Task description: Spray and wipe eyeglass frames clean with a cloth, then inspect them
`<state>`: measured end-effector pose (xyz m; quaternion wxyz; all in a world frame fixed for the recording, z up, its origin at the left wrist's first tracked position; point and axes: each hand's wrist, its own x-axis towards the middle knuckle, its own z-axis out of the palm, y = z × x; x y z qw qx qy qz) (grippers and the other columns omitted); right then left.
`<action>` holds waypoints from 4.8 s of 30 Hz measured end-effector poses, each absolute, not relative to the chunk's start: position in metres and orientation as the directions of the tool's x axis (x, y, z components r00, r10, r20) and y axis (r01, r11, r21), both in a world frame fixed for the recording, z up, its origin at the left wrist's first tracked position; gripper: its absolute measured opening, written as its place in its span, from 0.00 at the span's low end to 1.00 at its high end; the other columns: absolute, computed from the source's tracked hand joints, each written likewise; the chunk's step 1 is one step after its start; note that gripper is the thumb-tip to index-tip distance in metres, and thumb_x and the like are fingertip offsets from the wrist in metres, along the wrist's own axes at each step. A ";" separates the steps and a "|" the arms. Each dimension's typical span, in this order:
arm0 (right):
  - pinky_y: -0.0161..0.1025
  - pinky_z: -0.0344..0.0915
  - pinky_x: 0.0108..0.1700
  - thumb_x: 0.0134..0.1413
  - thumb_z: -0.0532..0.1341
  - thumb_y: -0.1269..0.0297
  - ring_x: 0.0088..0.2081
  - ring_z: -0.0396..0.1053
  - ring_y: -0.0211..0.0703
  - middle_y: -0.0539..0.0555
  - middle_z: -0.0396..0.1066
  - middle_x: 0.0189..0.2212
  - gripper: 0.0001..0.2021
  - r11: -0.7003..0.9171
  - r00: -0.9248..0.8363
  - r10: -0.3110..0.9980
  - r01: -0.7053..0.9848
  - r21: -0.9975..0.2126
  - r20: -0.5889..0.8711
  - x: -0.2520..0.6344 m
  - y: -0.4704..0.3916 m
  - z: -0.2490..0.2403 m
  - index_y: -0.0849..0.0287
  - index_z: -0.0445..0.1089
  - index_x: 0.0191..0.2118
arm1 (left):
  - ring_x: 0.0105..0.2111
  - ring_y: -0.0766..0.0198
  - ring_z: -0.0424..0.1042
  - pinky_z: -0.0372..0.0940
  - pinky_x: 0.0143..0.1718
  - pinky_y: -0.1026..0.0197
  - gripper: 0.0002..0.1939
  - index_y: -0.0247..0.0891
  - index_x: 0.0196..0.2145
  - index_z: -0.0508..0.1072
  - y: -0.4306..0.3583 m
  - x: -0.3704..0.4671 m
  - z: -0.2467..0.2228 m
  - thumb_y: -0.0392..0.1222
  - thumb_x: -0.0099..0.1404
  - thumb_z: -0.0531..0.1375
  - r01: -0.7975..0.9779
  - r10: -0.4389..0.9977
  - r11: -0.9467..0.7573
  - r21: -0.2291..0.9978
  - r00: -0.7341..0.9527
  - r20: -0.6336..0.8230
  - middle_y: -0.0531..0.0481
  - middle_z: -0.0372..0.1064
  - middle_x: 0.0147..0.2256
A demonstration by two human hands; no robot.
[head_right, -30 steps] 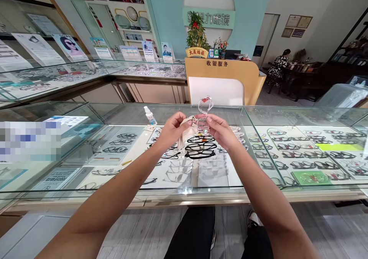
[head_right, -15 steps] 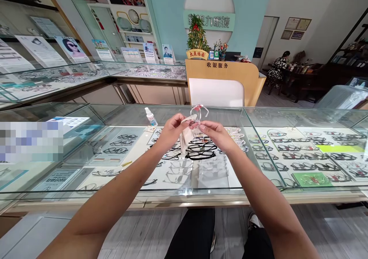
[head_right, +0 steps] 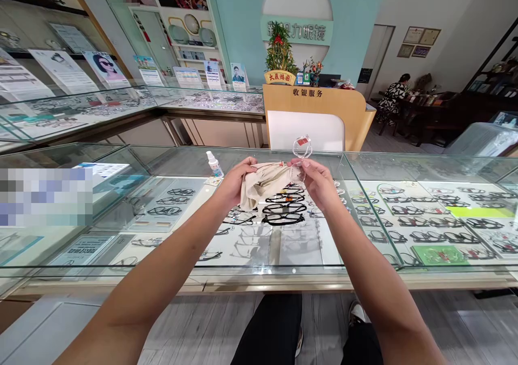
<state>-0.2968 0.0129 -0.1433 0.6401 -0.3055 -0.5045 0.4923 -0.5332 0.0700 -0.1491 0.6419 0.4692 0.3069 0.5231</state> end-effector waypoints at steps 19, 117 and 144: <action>0.52 0.76 0.55 0.57 0.74 0.39 0.52 0.80 0.57 0.55 0.86 0.47 0.19 0.388 0.133 0.921 -0.286 -0.876 0.365 -0.279 0.012 -0.132 0.48 0.85 0.43 | 0.27 0.63 0.66 0.61 0.27 0.61 0.26 0.41 0.27 0.71 0.060 -0.531 -0.146 0.58 0.52 0.80 -0.242 0.852 0.026 0.970 0.513 0.105 0.53 0.64 0.27; 0.48 0.78 0.59 0.63 0.71 0.37 0.55 0.81 0.52 0.52 0.86 0.46 0.22 0.593 -0.043 0.790 -0.200 -0.780 0.611 -0.385 0.026 -0.010 0.50 0.88 0.47 | 0.49 0.54 0.80 0.74 0.53 0.56 0.28 0.40 0.55 0.78 0.040 -0.511 -0.031 0.66 0.73 0.68 -0.237 0.679 -0.691 0.682 0.110 0.726 0.45 0.81 0.47; 0.45 0.72 0.49 0.69 0.64 0.34 0.40 0.73 0.46 0.52 0.75 0.30 0.30 0.805 -0.083 0.592 0.126 -0.580 0.802 -0.382 0.021 -0.011 0.54 0.75 0.25 | 0.31 0.63 0.68 0.66 0.33 0.60 0.28 0.42 0.39 0.78 0.047 -0.519 -0.037 0.71 0.75 0.62 -0.143 0.704 -0.697 0.702 0.048 0.709 0.52 0.71 0.31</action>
